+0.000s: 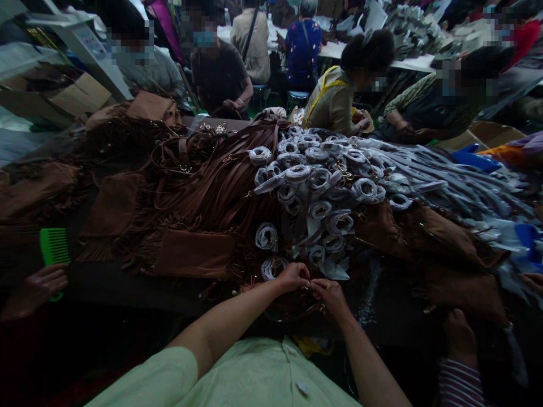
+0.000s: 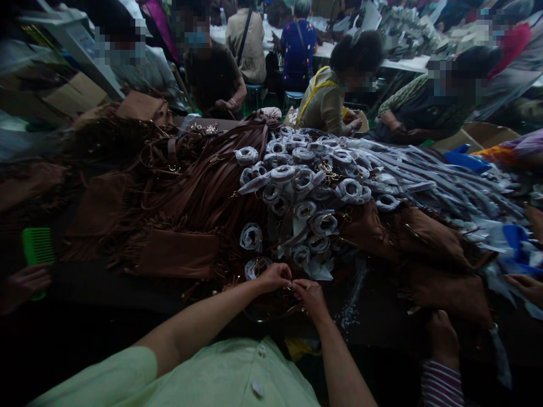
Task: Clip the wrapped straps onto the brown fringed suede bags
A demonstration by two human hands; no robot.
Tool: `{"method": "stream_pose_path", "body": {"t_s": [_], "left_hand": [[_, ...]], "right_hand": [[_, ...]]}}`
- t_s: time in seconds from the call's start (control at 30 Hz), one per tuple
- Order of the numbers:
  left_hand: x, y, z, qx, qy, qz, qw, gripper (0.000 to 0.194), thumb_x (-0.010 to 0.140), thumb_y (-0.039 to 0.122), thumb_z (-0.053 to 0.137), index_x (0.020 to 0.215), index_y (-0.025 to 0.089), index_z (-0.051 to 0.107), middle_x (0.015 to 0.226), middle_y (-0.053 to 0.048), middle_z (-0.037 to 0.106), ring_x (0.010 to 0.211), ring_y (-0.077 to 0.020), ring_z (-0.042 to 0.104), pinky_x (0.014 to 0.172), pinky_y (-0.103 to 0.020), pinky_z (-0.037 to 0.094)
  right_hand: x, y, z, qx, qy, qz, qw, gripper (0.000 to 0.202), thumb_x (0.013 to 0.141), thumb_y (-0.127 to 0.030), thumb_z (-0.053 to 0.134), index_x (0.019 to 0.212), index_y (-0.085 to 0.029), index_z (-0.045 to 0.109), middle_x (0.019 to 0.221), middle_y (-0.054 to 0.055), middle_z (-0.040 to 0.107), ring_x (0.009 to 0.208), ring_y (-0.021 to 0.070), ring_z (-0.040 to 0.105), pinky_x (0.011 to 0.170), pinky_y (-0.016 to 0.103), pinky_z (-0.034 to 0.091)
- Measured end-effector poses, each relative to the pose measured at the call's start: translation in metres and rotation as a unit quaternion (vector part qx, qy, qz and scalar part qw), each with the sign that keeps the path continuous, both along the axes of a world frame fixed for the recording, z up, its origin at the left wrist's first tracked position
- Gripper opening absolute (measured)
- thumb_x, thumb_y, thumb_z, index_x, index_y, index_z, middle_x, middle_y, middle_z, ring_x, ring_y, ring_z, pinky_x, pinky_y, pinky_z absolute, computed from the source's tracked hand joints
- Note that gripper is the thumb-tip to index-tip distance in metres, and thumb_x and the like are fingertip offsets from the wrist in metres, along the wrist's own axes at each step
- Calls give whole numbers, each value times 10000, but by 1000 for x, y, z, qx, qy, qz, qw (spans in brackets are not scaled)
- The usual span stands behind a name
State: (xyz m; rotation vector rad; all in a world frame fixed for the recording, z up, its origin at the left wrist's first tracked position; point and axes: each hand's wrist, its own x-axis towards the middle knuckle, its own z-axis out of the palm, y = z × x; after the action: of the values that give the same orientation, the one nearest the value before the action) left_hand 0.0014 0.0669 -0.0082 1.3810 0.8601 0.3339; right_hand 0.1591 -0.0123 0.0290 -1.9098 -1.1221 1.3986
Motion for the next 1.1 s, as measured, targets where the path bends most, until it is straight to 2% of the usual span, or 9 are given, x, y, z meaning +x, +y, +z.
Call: {"method": "stream_pose_path", "body": {"t_s": [0.13, 0.3, 0.53, 0.6, 0.67, 0.77, 0.83, 0.97, 1.1], "left_hand": [[1, 1, 2, -61, -11, -12, 998, 250, 567, 207, 701, 780, 123, 600, 630, 24, 586, 548, -97, 532, 492, -186, 367], [3, 2, 3, -129, -26, -14, 991, 231, 520, 159, 705, 701, 130, 566, 543, 46, 551, 496, -100, 529, 481, -197, 380], [7, 3, 9, -152, 11, -40, 988, 224, 518, 120, 686, 670, 135, 523, 529, 52, 536, 483, -103, 526, 493, -209, 404], [1, 8, 20, -82, 43, -57, 994, 219, 563, 158, 684, 743, 135, 562, 613, 29, 583, 553, -111, 552, 528, -210, 410], [-12, 13, 34, 33, 108, -57, 992, 241, 619, 222, 677, 835, 161, 590, 733, 10, 624, 656, -126, 572, 583, -217, 414], [-42, 15, 57, 213, 233, -47, 948, 187, 722, 317, 615, 861, 195, 590, 853, -21, 634, 785, -164, 573, 685, -263, 414], [-63, 10, 66, 302, 279, -75, 909, 192, 764, 362, 571, 841, 187, 583, 867, -56, 631, 849, -198, 565, 769, -309, 403], [-83, -4, 73, 393, 297, -119, 862, 421, 724, 526, 589, 918, 152, 571, 873, -121, 628, 958, -263, 528, 907, -383, 337], [-79, -7, 81, 427, 260, -132, 856, 525, 677, 586, 612, 946, 137, 563, 876, -127, 620, 961, -265, 519, 912, -376, 329]], "right_hand": [[0, 2, 9, 34, -70, 78, 994, 328, 742, -455, 568, 822, -173, 714, 781, 59, 695, 652, 175, 618, 586, 259, 477], [-2, 3, 22, 128, -173, 198, 956, 267, 831, -339, 477, 813, -203, 705, 807, 60, 683, 758, 175, 620, 725, 270, 455], [-6, 1, 26, 128, -247, 261, 924, 290, 880, -246, 402, 826, -194, 682, 791, 55, 658, 737, 145, 614, 692, 234, 427], [-7, 0, 24, 125, -256, 253, 924, 282, 884, -259, 406, 841, -196, 678, 802, 56, 660, 752, 145, 615, 706, 236, 428], [-9, -2, 21, 126, -260, 231, 929, 263, 880, -293, 429, 851, -202, 673, 825, 57, 668, 779, 151, 619, 739, 244, 433], [-13, -3, 17, 128, -260, 196, 937, 222, 860, -308, 477, 975, -215, 643, 926, 54, 675, 843, 164, 624, 783, 266, 447], [-17, -3, 16, 130, -265, 185, 937, 273, 842, -291, 508, 1095, -229, 590, 974, 46, 670, 859, 166, 628, 779, 272, 459], [-29, -1, 26, 147, -319, 198, 915, 300, 831, -288, 526, 1125, -242, 563, 958, 40, 656, 820, 166, 633, 727, 268, 475], [-48, 5, 45, 204, -353, 233, 883, 403, 798, -239, 560, 1198, -266, 515, 1130, 63, 574, 890, 170, 613, 731, 268, 485]]}}
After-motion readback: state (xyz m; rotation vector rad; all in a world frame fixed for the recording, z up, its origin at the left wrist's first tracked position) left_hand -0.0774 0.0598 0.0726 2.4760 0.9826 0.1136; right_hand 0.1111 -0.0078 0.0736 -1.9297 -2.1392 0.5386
